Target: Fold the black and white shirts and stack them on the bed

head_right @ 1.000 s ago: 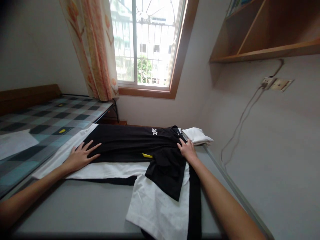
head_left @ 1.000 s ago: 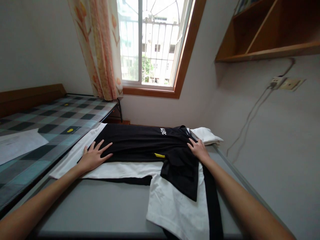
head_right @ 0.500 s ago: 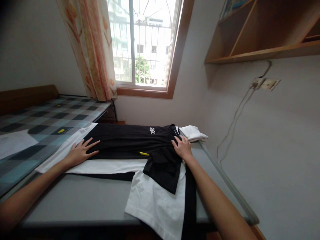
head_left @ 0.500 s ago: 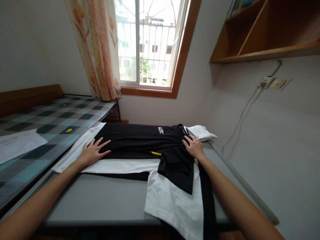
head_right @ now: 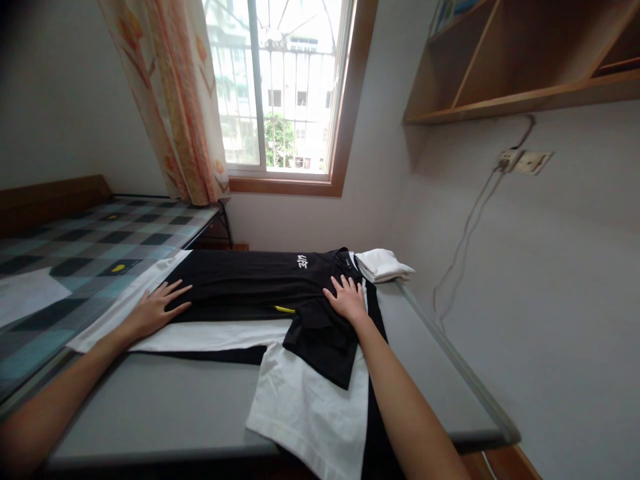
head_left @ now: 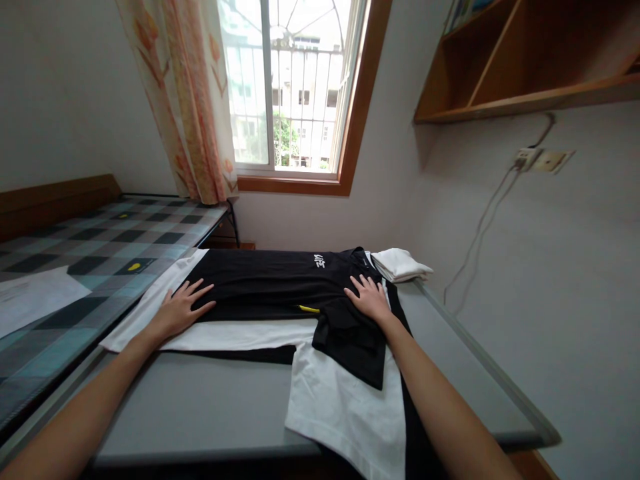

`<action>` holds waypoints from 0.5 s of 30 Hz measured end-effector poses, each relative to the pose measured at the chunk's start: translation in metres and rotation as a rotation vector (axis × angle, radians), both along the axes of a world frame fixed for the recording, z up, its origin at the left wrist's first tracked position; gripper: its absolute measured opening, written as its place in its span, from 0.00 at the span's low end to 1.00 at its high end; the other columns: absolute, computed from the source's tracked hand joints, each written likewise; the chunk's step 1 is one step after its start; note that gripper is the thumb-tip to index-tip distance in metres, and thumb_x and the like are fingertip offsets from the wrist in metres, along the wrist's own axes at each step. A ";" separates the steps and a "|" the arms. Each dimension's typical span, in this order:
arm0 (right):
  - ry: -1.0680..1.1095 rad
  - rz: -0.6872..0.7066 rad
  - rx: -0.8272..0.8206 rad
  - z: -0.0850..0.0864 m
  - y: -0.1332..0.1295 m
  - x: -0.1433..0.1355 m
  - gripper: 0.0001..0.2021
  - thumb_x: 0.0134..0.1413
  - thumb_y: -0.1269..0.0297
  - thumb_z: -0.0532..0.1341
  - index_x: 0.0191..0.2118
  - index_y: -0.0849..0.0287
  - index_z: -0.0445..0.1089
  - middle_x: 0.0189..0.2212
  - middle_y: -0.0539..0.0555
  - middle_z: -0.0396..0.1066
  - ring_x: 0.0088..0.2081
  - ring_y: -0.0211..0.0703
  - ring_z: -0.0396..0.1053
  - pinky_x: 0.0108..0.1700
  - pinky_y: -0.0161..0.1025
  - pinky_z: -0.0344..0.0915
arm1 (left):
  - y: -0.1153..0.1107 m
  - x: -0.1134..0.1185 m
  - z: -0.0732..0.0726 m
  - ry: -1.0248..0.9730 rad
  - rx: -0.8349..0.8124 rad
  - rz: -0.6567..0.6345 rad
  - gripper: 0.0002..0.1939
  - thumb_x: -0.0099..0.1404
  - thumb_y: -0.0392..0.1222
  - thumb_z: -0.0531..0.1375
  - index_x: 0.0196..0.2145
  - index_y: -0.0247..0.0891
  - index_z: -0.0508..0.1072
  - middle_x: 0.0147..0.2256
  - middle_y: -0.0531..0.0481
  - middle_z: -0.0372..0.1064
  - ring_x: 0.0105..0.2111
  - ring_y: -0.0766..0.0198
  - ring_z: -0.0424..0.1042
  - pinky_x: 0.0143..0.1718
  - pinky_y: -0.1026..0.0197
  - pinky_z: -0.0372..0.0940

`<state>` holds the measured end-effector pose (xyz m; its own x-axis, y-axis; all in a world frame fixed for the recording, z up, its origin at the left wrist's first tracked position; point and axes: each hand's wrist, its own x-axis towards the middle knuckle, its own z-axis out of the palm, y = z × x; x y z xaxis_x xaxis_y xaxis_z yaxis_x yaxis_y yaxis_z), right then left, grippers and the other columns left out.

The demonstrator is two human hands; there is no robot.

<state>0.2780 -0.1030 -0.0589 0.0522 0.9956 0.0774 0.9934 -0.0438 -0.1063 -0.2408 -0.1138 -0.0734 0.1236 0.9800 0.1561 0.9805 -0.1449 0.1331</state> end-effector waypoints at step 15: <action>0.115 0.084 0.208 -0.002 0.003 0.007 0.28 0.66 0.49 0.49 0.64 0.62 0.62 0.67 0.64 0.51 0.69 0.57 0.45 0.66 0.56 0.45 | 0.002 -0.010 -0.001 -0.192 0.147 -0.233 0.40 0.59 0.74 0.50 0.53 0.39 0.74 0.60 0.41 0.64 0.63 0.45 0.57 0.62 0.42 0.55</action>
<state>0.2845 -0.1004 -0.0612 -0.0092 0.9601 0.2795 0.9734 0.0726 -0.2173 -0.2512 -0.1114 -0.0742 0.2960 0.8942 0.3358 0.8779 -0.3932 0.2732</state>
